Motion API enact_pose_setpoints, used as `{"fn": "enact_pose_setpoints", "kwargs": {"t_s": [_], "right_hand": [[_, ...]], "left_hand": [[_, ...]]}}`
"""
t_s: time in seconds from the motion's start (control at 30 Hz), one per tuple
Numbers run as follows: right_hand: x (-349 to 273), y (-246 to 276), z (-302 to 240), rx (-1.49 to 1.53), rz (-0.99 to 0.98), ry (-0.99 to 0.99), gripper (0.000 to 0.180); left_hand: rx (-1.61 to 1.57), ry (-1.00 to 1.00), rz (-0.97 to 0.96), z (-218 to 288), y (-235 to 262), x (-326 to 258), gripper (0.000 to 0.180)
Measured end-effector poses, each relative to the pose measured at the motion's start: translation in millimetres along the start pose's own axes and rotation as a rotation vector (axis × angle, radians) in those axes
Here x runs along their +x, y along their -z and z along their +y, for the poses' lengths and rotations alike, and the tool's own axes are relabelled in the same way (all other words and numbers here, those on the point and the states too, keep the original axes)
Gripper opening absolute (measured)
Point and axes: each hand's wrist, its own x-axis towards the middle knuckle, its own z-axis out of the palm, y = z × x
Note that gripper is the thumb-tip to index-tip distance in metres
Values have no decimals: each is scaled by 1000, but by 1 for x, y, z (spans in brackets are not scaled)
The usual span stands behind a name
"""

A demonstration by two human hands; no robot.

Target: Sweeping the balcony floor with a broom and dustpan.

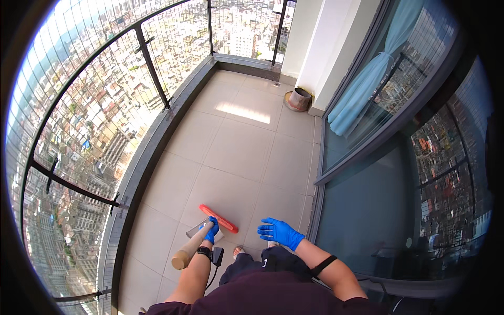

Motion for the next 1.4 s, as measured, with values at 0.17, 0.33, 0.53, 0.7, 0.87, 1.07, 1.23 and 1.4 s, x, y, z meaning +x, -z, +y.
{"fn": "enact_pose_setpoints", "kwargs": {"t_s": [0.17,0.33,0.53,0.7,0.87,1.07,1.23,1.4], "right_hand": [[40,-96,5,-187,-309,-291,29],[80,-72,33,-504,-216,-275,10],[32,-26,-23,-266,32,-357,17],[-37,28,-42,-391,168,-261,18],[-82,58,-51,-314,167,-214,16],[-116,88,-64,-180,306,-62,16],[-127,118,-89,-102,343,-12,15],[-121,147,-143,-21,342,-14,17]], "left_hand": [[-1812,245,101,17,-60,2,22],[-2037,263,57,-25,-114,17,28],[-2902,1107,70,-77,-45,-83,17],[-2857,1052,-121,-120,-35,-145,23],[-2875,1069,-92,-140,-66,-155,14],[-2950,1007,89,-161,-112,-168,19],[-3211,1274,311,-204,-113,-174,31],[-3233,1049,827,-255,-138,-193,44]]}}
